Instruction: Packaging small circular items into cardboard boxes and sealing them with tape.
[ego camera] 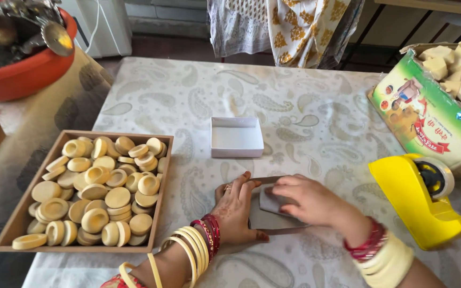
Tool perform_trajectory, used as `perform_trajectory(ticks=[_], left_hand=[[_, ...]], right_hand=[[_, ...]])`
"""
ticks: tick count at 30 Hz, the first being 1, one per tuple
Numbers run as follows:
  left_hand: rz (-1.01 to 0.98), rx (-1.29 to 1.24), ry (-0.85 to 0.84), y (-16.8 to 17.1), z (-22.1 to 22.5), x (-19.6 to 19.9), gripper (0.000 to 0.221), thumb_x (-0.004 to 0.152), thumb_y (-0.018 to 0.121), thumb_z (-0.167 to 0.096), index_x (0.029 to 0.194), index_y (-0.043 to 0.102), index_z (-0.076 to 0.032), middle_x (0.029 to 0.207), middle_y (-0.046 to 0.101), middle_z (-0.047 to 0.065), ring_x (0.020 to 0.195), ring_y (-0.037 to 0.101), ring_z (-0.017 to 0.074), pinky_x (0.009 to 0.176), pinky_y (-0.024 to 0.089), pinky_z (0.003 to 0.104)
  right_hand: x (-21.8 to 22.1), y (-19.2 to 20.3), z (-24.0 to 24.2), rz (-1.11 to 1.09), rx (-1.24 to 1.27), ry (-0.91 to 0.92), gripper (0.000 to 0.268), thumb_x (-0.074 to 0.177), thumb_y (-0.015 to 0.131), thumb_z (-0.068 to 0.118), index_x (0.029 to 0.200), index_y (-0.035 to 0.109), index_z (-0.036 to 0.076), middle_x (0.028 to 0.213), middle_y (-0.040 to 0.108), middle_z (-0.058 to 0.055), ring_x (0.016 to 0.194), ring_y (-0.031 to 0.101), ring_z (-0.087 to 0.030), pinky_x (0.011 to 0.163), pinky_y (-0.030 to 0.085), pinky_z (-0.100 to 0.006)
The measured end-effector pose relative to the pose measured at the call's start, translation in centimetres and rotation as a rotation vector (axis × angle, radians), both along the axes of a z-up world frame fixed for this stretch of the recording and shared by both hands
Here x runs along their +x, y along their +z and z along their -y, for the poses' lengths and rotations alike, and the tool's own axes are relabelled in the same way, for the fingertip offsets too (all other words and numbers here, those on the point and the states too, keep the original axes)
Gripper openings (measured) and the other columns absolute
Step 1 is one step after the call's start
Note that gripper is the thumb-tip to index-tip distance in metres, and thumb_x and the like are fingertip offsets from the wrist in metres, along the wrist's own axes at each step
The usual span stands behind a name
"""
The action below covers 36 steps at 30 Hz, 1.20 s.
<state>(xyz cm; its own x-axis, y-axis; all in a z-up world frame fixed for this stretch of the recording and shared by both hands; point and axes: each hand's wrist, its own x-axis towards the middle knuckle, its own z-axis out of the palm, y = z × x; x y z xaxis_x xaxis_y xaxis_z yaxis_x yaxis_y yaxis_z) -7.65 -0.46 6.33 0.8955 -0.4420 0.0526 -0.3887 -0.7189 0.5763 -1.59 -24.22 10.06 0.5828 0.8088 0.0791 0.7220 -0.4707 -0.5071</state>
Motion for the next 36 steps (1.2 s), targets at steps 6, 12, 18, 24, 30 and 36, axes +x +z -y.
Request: perform_trajectory(ticks=[6, 12, 18, 24, 30, 36], left_hand=[[-0.040, -0.061, 0.051, 0.5, -0.1, -0.1, 0.143, 0.057, 0.092, -0.058, 0.157, 0.008, -0.001, 0.150, 0.035, 0.023, 0.142, 0.034, 0.0384, 0.118, 0.019, 0.053], [-0.132, -0.013, 0.072, 2.1, 0.0, -0.1, 0.145, 0.058, 0.094, -0.053, 0.157, 0.002, -0.002, 0.148, 0.035, 0.022, 0.141, 0.034, 0.0386, 0.118, 0.017, 0.051], [-0.102, 0.000, 0.060, 1.4, 0.1, 0.4, 0.145, 0.058, 0.094, -0.054, 0.157, 0.002, -0.002, 0.148, 0.036, 0.022, 0.141, 0.034, 0.0393, 0.119, 0.018, 0.051], [-0.102, -0.038, 0.058, 1.3, 0.1, 0.4, 0.147, 0.058, 0.096, -0.050, 0.156, -0.002, 0.000, 0.149, 0.032, 0.025, 0.142, 0.030, 0.0424, 0.118, 0.019, 0.049], [-0.154, -0.114, 0.108, 1.6, 0.0, 0.3, 0.143, 0.057, 0.095, -0.042, 0.158, 0.002, -0.003, 0.150, 0.035, 0.022, 0.140, 0.035, 0.0415, 0.118, 0.029, 0.044], [-0.120, -0.053, 0.097, 1.8, -0.2, 0.3, 0.140, 0.058, 0.096, -0.043, 0.156, 0.005, -0.003, 0.148, 0.036, 0.022, 0.139, 0.036, 0.0410, 0.119, 0.028, 0.044]], right_hand=[[-0.6, -4.4, -3.0, 0.225, 0.103, -0.078, 0.034, 0.077, 0.064, -0.003, 0.107, 0.075, 0.010, 0.104, 0.063, -0.010, 0.102, 0.062, -0.030, 0.087, 0.052, -0.041], [-1.6, 0.7, -0.8, 0.044, -0.244, 0.115, 0.019, 0.077, 0.070, 0.006, 0.094, 0.075, 0.014, 0.086, 0.065, -0.004, 0.091, 0.060, -0.024, 0.081, 0.050, -0.041], [0.7, -1.6, -1.7, 0.565, -0.293, -0.338, 0.015, 0.070, 0.077, 0.013, 0.083, 0.070, 0.008, 0.086, 0.066, -0.006, 0.089, 0.060, -0.027, 0.075, 0.048, -0.044], [0.7, -7.1, -3.9, 0.481, 0.023, -0.272, 0.008, 0.084, 0.074, 0.006, 0.090, 0.069, 0.004, 0.090, 0.064, -0.006, 0.090, 0.060, -0.022, 0.078, 0.051, -0.038], [-0.1, -2.4, -2.1, 0.148, -0.056, 0.162, 0.016, 0.069, 0.072, 0.006, 0.085, 0.071, 0.006, 0.085, 0.060, -0.009, 0.088, 0.059, -0.029, 0.079, 0.050, -0.042], [0.3, 1.5, -0.1, 0.151, -0.336, 0.009, 0.018, 0.073, 0.074, 0.013, 0.088, 0.079, 0.019, 0.078, 0.071, -0.002, 0.087, 0.065, -0.023, 0.085, 0.047, -0.044]])
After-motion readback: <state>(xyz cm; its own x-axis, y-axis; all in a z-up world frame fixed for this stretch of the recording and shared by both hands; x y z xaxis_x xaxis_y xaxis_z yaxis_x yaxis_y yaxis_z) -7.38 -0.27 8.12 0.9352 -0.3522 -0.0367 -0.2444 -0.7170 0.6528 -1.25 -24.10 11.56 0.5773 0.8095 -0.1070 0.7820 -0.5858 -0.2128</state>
